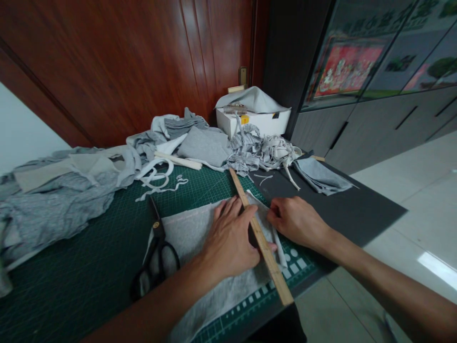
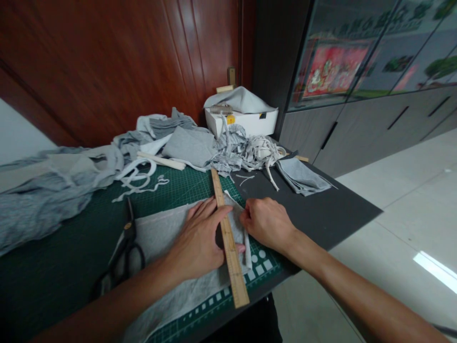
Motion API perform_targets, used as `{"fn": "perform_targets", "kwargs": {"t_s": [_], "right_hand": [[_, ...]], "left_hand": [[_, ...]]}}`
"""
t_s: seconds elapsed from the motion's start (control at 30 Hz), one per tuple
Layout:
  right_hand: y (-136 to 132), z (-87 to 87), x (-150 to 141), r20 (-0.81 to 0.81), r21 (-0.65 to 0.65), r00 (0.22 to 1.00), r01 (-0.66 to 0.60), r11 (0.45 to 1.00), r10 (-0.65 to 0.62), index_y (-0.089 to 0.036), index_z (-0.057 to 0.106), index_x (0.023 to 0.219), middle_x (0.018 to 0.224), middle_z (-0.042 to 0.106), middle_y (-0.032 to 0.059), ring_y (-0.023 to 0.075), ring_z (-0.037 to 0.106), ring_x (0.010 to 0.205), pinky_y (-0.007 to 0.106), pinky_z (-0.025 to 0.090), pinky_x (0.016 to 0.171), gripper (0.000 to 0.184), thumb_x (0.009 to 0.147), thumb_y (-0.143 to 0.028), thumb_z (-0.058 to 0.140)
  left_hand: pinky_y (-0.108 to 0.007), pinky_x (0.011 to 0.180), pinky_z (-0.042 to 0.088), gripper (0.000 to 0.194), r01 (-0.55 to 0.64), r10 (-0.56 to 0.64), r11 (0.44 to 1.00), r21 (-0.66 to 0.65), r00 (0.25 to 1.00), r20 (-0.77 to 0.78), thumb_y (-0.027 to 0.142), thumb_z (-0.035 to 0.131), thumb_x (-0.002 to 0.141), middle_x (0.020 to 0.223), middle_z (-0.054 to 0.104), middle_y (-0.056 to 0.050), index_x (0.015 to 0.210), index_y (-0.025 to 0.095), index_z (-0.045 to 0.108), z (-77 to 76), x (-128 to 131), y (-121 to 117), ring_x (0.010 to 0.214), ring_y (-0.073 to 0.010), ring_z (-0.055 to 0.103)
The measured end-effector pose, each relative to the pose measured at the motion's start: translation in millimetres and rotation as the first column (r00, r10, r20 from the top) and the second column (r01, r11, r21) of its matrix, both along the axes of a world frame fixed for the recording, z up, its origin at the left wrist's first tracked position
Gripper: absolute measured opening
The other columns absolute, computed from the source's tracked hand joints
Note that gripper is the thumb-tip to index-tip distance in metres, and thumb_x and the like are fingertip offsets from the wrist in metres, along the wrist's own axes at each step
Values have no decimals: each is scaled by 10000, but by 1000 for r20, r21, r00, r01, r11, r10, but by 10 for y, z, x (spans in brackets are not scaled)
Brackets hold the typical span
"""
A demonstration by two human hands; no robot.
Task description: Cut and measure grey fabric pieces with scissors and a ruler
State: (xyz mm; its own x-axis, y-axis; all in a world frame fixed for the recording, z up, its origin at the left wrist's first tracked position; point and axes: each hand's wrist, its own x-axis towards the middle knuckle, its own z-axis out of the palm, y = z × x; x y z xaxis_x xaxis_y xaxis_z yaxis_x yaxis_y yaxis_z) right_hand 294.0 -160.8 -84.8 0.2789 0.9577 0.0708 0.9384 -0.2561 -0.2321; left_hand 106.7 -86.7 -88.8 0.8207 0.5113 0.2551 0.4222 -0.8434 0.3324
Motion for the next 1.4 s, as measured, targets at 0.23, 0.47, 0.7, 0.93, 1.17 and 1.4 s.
{"fn": "perform_targets", "kwargs": {"t_s": [0.23,0.47,0.7,0.93,1.17,1.4], "right_hand": [[-31,-9,70,-34,55,999,-8,998,10,-185,709,934,698,703,42,195,654,624,291,316,578,126,946,-211,586],[-250,73,152,-454,126,757,-468,875,471,-194,712,908,606,537,-62,107,472,511,230,327,529,129,978,-232,612],[-308,99,295,-433,71,742,-539,839,513,-201,653,853,604,472,-84,97,419,517,249,271,530,165,987,-297,665],[-310,161,312,-385,5,767,-554,833,513,-214,659,947,645,504,-90,101,452,549,247,271,548,135,842,-131,674],[-339,121,162,-195,-27,885,-435,900,422,-212,614,869,649,601,-25,141,532,560,285,279,568,81,856,-133,615],[-147,73,28,61,-70,975,-207,976,212,-163,632,1091,748,748,80,239,696,632,324,237,574,195,1041,-341,571]], "left_hand": [[-559,1229,340,718,1,-1,1000,19,1000,-14,644,814,772,1395,607,-143,1319,217,627,-9,48,8,1421,-370,484],[-545,1225,341,609,29,-28,999,24,999,-22,602,792,812,1377,611,-121,1267,239,613,0,26,5,1419,-348,488],[-547,1236,325,645,18,-17,1000,21,999,-31,607,807,792,1430,585,-122,1282,245,592,-20,39,10,1444,-353,463],[-547,1202,364,626,28,-28,999,23,999,-30,597,817,787,1364,603,-113,1257,245,600,-8,43,17,1383,-350,498],[-550,1227,354,625,31,-30,999,19,999,-18,603,799,806,1406,601,-120,1279,252,590,-9,5,31,1421,-350,485],[-541,1265,314,736,72,-69,995,72,996,-54,636,783,817,1499,568,-148,1395,227,583,-35,-61,141,1494,-365,442]]}}
